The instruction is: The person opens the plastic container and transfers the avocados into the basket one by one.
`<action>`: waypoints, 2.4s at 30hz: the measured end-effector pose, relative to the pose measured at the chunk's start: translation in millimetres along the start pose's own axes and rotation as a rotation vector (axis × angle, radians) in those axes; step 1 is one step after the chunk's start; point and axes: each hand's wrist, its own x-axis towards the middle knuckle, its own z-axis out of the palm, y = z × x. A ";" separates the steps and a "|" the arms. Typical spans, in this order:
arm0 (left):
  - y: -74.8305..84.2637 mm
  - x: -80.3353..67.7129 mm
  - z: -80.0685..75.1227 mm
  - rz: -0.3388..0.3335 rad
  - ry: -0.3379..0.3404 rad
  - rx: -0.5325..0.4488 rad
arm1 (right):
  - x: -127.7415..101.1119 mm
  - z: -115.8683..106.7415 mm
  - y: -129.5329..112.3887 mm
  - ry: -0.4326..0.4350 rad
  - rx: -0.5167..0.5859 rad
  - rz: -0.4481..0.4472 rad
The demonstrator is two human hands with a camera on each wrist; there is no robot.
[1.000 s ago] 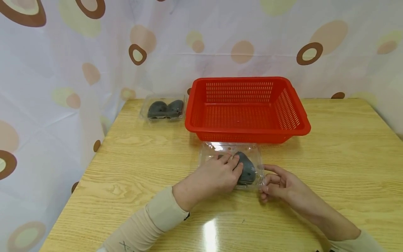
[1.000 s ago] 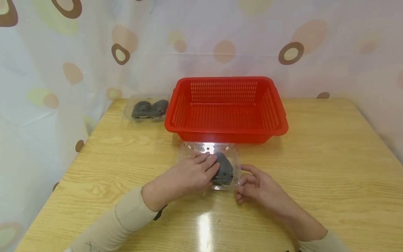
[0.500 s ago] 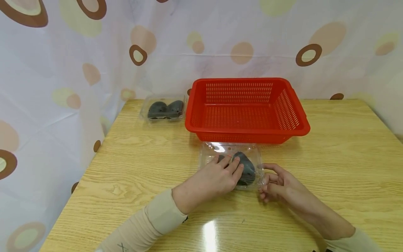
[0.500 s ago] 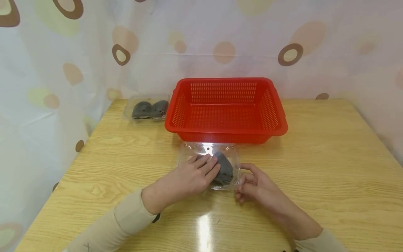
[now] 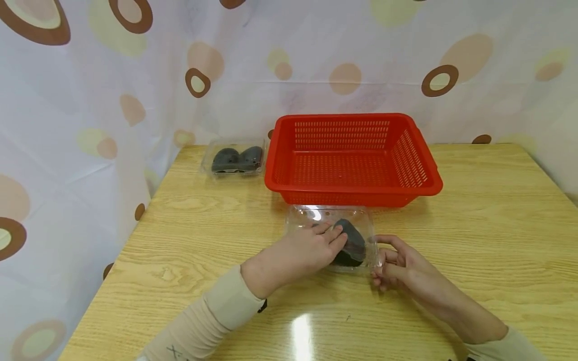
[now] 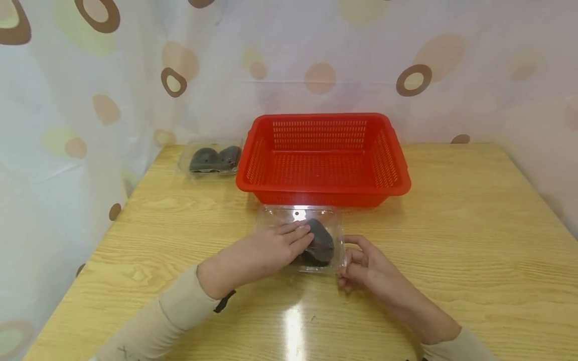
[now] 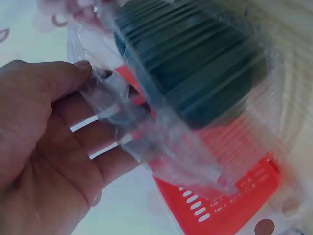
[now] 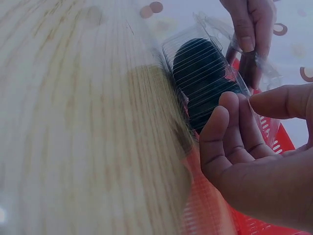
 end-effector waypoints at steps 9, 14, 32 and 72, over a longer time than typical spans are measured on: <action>-19.2 -3.6 -17.9 0.025 0.068 -0.188 | -0.8 -1.0 0.5 -0.023 0.018 -0.011; -25.7 -3.6 -21.7 0.014 0.073 -0.270 | -1.1 -1.6 1.3 -0.016 -0.002 -0.006; -33.6 -26.1 -20.7 -0.032 0.403 -0.243 | -6.7 -0.1 -1.6 -0.005 -0.056 0.078; -33.7 -44.4 45.4 -0.188 0.080 -0.597 | 34.8 59.0 -28.6 0.237 -1.249 -0.336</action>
